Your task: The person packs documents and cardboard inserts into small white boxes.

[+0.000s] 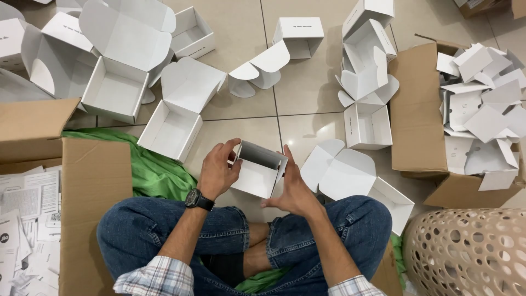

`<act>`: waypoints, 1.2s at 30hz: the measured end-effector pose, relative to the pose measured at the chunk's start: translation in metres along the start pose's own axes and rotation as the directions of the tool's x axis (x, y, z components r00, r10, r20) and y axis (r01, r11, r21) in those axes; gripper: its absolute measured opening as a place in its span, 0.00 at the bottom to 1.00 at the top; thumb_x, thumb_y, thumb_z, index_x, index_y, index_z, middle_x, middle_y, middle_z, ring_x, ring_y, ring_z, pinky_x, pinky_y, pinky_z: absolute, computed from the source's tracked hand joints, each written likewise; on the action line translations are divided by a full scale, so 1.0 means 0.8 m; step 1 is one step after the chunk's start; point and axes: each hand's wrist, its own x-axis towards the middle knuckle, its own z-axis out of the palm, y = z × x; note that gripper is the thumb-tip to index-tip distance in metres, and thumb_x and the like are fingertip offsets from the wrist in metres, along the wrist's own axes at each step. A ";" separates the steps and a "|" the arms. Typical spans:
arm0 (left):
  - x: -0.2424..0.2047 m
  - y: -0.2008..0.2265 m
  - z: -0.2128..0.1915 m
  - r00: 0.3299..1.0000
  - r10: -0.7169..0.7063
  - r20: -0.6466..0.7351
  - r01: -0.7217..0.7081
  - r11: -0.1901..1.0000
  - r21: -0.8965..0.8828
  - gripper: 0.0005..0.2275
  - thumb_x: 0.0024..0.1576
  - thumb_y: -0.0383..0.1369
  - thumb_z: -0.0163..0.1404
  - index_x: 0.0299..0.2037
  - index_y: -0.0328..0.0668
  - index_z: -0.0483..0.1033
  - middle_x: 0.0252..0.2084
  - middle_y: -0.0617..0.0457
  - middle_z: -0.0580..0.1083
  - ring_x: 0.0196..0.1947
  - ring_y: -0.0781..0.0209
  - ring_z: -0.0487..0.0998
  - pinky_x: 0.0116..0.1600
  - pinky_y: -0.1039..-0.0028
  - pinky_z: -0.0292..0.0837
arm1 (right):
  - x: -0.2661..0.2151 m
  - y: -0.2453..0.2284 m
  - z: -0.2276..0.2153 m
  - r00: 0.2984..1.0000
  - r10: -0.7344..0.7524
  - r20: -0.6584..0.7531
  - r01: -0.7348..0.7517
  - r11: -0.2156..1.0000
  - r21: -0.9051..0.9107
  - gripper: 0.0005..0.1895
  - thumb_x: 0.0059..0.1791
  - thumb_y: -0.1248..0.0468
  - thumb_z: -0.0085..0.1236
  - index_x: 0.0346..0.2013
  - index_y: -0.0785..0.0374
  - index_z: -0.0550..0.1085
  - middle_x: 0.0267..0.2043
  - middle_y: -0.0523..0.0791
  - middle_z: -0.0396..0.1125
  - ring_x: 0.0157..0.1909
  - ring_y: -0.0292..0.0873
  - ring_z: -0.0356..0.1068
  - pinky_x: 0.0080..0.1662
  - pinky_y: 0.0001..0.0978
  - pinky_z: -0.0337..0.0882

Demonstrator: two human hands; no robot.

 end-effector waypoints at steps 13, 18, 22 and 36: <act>-0.013 -0.005 -0.013 0.995 0.023 0.092 -0.015 0.996 -0.085 0.25 0.49 0.26 0.62 0.59 0.44 0.72 0.46 0.44 0.72 0.47 0.51 0.79 0.51 0.67 0.81 | 0.007 0.030 0.033 0.974 -0.195 -0.116 0.181 0.976 -0.120 0.63 0.31 0.59 0.80 0.69 0.64 0.47 0.70 0.55 0.52 0.68 0.60 0.57 0.65 0.50 0.64; -0.024 -0.011 -0.006 0.997 0.068 0.021 -0.065 0.990 -0.125 0.23 0.50 0.25 0.60 0.58 0.40 0.72 0.53 0.42 0.73 0.50 0.47 0.79 0.52 0.66 0.80 | 0.004 0.031 0.034 0.985 -0.124 -0.118 0.118 0.991 -0.060 0.58 0.34 0.59 0.79 0.69 0.59 0.51 0.65 0.56 0.56 0.65 0.59 0.62 0.62 0.49 0.68; -0.033 -0.012 -0.001 0.999 0.051 0.013 -0.049 0.993 -0.108 0.24 0.52 0.27 0.59 0.60 0.39 0.70 0.58 0.40 0.75 0.50 0.43 0.80 0.55 0.62 0.77 | 0.006 0.035 0.036 0.974 -0.171 -0.150 0.164 0.985 -0.056 0.55 0.34 0.60 0.79 0.68 0.57 0.53 0.63 0.56 0.58 0.64 0.59 0.64 0.61 0.49 0.70; -0.046 -0.022 0.023 0.997 0.078 -0.014 -0.078 0.996 -0.042 0.40 0.44 0.38 0.68 0.67 0.35 0.60 0.63 0.33 0.69 0.60 0.37 0.74 0.60 0.57 0.73 | 0.010 0.040 0.038 0.953 -0.247 -0.179 0.229 0.967 -0.115 0.52 0.33 0.60 0.79 0.65 0.59 0.58 0.62 0.53 0.61 0.64 0.58 0.63 0.59 0.49 0.70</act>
